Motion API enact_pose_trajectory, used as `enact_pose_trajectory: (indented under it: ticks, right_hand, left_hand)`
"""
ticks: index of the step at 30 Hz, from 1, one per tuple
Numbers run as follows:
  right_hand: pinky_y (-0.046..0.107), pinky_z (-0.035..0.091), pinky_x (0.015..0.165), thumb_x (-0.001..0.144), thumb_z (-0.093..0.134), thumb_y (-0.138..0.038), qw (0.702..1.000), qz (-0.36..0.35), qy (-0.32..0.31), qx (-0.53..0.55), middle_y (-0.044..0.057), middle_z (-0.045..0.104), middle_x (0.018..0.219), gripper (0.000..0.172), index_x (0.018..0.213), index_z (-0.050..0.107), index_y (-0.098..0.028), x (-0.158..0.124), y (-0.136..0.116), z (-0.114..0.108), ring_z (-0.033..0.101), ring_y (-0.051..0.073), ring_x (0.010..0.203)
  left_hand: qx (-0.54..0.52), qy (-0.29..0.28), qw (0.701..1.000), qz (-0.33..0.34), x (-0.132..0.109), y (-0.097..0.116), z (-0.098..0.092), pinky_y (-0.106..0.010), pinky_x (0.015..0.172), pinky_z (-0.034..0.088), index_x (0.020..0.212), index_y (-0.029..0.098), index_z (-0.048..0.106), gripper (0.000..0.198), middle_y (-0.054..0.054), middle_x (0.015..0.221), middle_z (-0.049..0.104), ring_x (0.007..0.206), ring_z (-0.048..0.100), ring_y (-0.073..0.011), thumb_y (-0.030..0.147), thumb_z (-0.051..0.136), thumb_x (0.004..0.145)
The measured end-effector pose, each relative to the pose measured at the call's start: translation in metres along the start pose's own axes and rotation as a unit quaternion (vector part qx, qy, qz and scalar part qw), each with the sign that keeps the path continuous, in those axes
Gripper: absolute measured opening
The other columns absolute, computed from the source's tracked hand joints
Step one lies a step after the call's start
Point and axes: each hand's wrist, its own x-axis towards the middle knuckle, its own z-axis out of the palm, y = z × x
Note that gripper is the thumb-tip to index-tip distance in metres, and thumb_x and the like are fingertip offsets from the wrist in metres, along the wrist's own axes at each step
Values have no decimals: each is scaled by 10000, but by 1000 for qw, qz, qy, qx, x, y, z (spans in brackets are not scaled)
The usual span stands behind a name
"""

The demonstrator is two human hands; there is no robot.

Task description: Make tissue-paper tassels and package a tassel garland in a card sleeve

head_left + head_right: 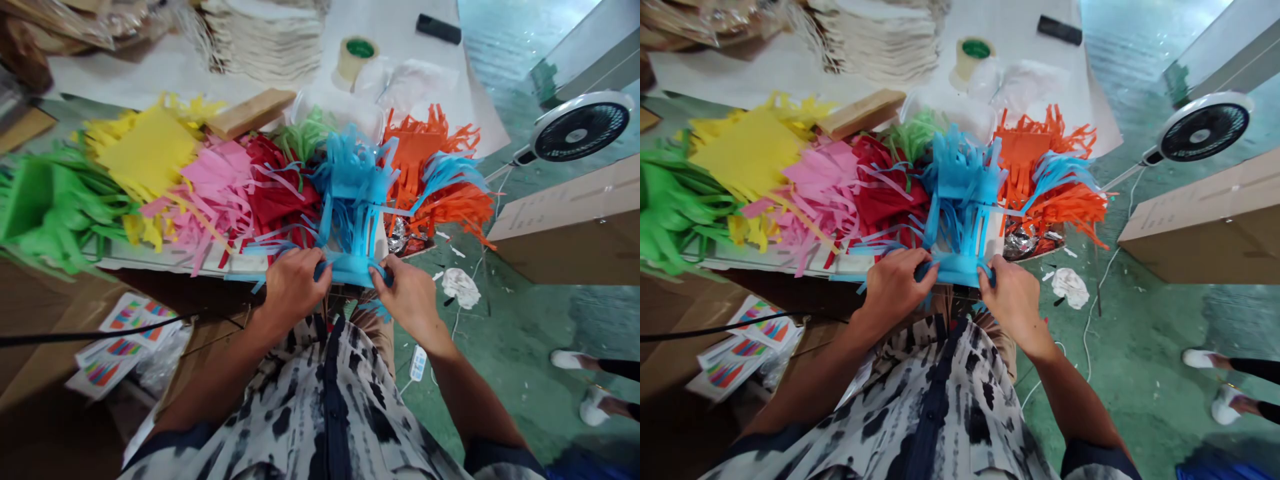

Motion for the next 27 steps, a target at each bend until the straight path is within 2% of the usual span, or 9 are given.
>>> enact_pose_trajectory:
  ticks: [4, 7, 9, 11, 14, 18, 21, 24, 27]
  right_hand:
    - [309, 191, 602, 1006, 582, -498, 1000, 12, -13, 8, 40, 741, 759, 300, 934, 671, -220, 3, 1, 0, 655, 205, 674]
    - [307, 202, 604, 999, 582, -500, 1000, 14, -23, 10, 38, 737, 751, 296, 939, 669, -223, 5, 4, 0, 652, 209, 670]
    - [310, 207, 603, 1004, 569, -505, 1000, 9, -28, 9, 41, 739, 760, 303, 948, 671, -225, 6, 5, -1, 652, 209, 669]
    - [314, 208, 603, 1008, 558, -519, 999, 6, -32, 6, 49, 747, 776, 320, 955, 677, -226, 7, 5, -1, 656, 215, 674]
    - [317, 215, 607, 1005, 562, -523, 999, 8, -38, -2, 56, 758, 785, 322, 953, 692, -233, 9, 3, -1, 665, 225, 686]
    - [311, 251, 609, 992, 590, -495, 1000, 15, -24, 6, 49, 765, 812, 276, 994, 697, -240, 13, 8, -4, 669, 222, 701]
    - [308, 327, 622, 958, 636, -391, 999, 22, 23, 22, 46, 779, 908, 206, 1074, 689, -230, 13, 24, -14, 694, 224, 770]
    - [343, 431, 709, 938, 583, -223, 990, 18, 138, -17, 93, 778, 1087, 248, 1153, 705, -200, 1, 37, -26, 719, 264, 936]
    - [403, 489, 908, 924, 517, -115, 967, -95, 237, -18, 112, 759, 1245, 366, 1230, 704, -189, -21, 31, -28, 691, 279, 1138]
  left_hand:
    - [22, 8, 1000, 10, 1, 1, 3, -356, 703, 453, 855, 201, 663, 123, -39, 804, 718, 838, 678, -251, 283, 719, 928]
    - [41, 37, 998, 37, 1, 3, 3, -384, 758, 501, 1028, 166, 698, 131, -88, 920, 733, 897, 675, -273, 276, 695, 955]
    - [42, 74, 993, 86, -1, 4, 2, -413, 860, 528, 1244, 159, 684, 271, -124, 1100, 751, 1028, 679, -290, 234, 657, 985]
    - [27, 91, 980, 177, -3, 4, 3, -447, 1024, 514, 1397, 204, 631, 384, -105, 1290, 740, 1214, 658, -285, 171, 608, 1014]
    - [-10, 48, 952, 303, -7, 5, 6, -492, 1253, 386, 1420, 226, 623, 387, -39, 1386, 728, 1375, 610, -237, 140, 541, 1052]
    - [-35, -25, 951, 306, -16, 6, 12, -547, 1313, 325, 1434, 180, 622, 409, -83, 1435, 699, 1398, 611, -258, 342, 581, 1062]
    - [-33, -50, 956, 289, -22, 6, 13, -590, 1329, 277, 1476, 220, 600, 476, -90, 1522, 633, 1468, 547, -281, 428, 595, 1047]
    - [-33, -60, 957, 280, -25, 6, 12, -613, 1352, 184, 1486, 273, 591, 450, -68, 1562, 598, 1501, 510, -264, 410, 578, 1058]
    - [-35, -66, 959, 275, -26, 7, 11, -648, 1353, 96, 1470, 293, 602, 430, -63, 1564, 596, 1502, 509, -262, 410, 580, 1057]
